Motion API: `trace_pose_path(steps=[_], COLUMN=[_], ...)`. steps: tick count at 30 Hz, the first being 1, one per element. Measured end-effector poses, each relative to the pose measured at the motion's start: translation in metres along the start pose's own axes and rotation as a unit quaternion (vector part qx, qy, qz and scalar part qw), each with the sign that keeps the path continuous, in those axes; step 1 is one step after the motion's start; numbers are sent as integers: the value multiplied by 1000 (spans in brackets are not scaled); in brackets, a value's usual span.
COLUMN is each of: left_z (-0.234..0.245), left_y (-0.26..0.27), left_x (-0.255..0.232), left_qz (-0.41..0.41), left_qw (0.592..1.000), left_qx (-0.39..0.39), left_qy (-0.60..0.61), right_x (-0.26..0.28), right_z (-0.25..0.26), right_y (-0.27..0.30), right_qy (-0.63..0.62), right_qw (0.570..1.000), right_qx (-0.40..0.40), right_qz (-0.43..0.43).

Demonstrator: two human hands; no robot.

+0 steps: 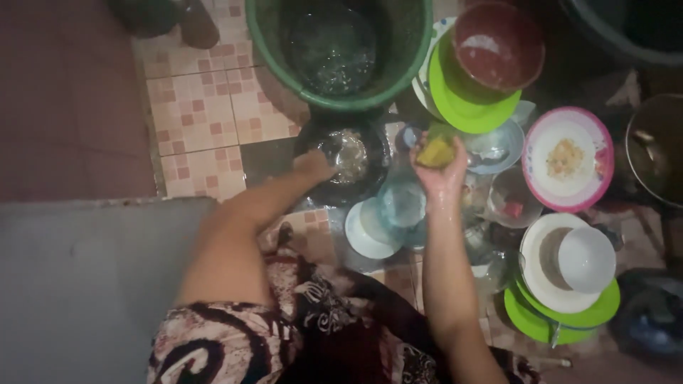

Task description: The person washes bowls, plates, and spoons by hand using a cloth and rinsing them with water from a bucket.

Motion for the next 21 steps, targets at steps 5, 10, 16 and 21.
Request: trace_pose_path(steps=[5,10,16,21], left_z=[-27,-10,-24,-27], left_y=[-20,-17,-7,32], left_x=[-9,-15,-15,-30], left_qz=[2,-27,8,92], left_qw=[1000,1000,961,740], left_qx=[13,-4,113,258], left_qy=[26,9,254,614], right_x=[7,-2,-52,-123], right_z=[4,1,-16,-44], right_y=[25,22,-14,-11], right_qy=[143,339,565,672], right_qw=[973,898,751,574], right_qx=[49,104,65,195], right_qz=[173,260,335,425])
Point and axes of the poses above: each hand's wrist, its own y-axis away from the middle knuckle, its own z-axis out of the back of the hand, x = y × z, the point moved 3 cm from there along -y, towards the middle knuckle, and after that the axes turned 14 degrees about -x, right-handed, at the moved point
